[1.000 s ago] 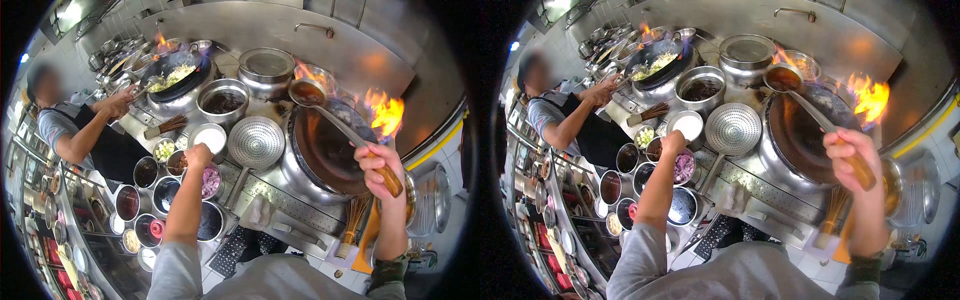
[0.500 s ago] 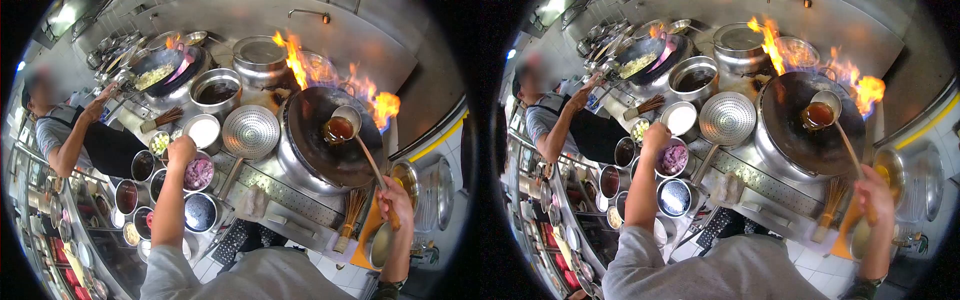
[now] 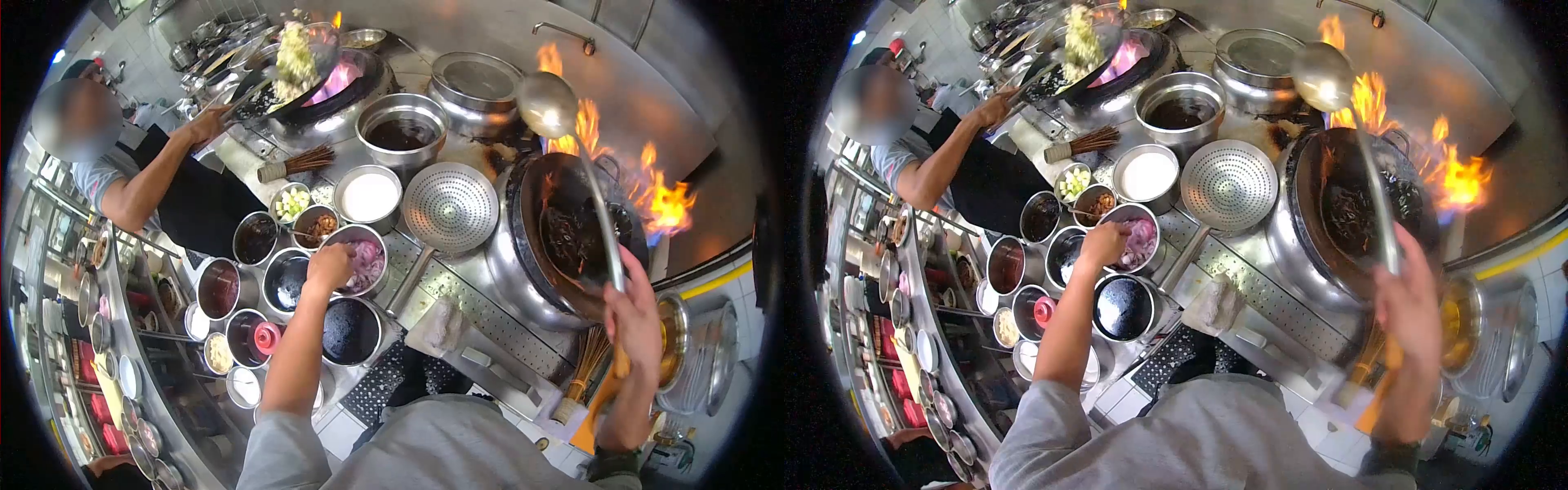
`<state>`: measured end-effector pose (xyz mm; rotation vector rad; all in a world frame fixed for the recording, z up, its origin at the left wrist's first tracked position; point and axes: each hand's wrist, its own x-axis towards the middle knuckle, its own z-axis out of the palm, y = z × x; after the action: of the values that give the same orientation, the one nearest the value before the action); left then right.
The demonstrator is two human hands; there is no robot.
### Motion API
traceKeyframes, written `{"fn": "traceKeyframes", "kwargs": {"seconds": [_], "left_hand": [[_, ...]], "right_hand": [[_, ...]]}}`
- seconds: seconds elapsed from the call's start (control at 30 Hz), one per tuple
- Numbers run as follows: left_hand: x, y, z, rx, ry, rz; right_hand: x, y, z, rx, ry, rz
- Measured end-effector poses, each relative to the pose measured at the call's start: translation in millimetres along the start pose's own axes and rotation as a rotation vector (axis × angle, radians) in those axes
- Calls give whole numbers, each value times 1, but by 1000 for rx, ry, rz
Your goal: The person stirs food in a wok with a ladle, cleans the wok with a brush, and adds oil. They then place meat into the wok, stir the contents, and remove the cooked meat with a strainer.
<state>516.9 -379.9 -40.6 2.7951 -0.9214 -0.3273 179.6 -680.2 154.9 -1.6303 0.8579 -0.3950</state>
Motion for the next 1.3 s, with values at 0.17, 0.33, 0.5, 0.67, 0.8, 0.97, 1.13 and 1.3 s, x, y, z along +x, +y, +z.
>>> {"fn": "traceKeyframes", "kwargs": {"seconds": [0.17, 0.33, 0.5, 0.67, 0.8, 0.97, 1.13, 1.3], "left_hand": [[-62, 42, -54, -280, 301, -14], [-125, 73, -82, -512, 396, 46], [-156, 82, -76, -633, 387, 70], [-167, 76, -65, -729, 285, -7], [-166, 66, -59, -718, 295, -38], [-161, 64, -64, -693, 319, -26], [-156, 85, -69, -691, 304, 39], [-149, 126, -66, -689, 220, 190]], "right_hand": [[80, -17, 84, -27, -287, -54], [146, -27, 160, -294, -378, -121], [197, -25, 204, -494, -455, -80], [204, -63, 211, 304, -612, 557], [207, -52, 199, 941, -719, 716], [168, -57, 168, 1326, -842, 715], [127, -62, 116, 1467, -882, 601], [81, -56, 48, 1492, -843, 440]]}}
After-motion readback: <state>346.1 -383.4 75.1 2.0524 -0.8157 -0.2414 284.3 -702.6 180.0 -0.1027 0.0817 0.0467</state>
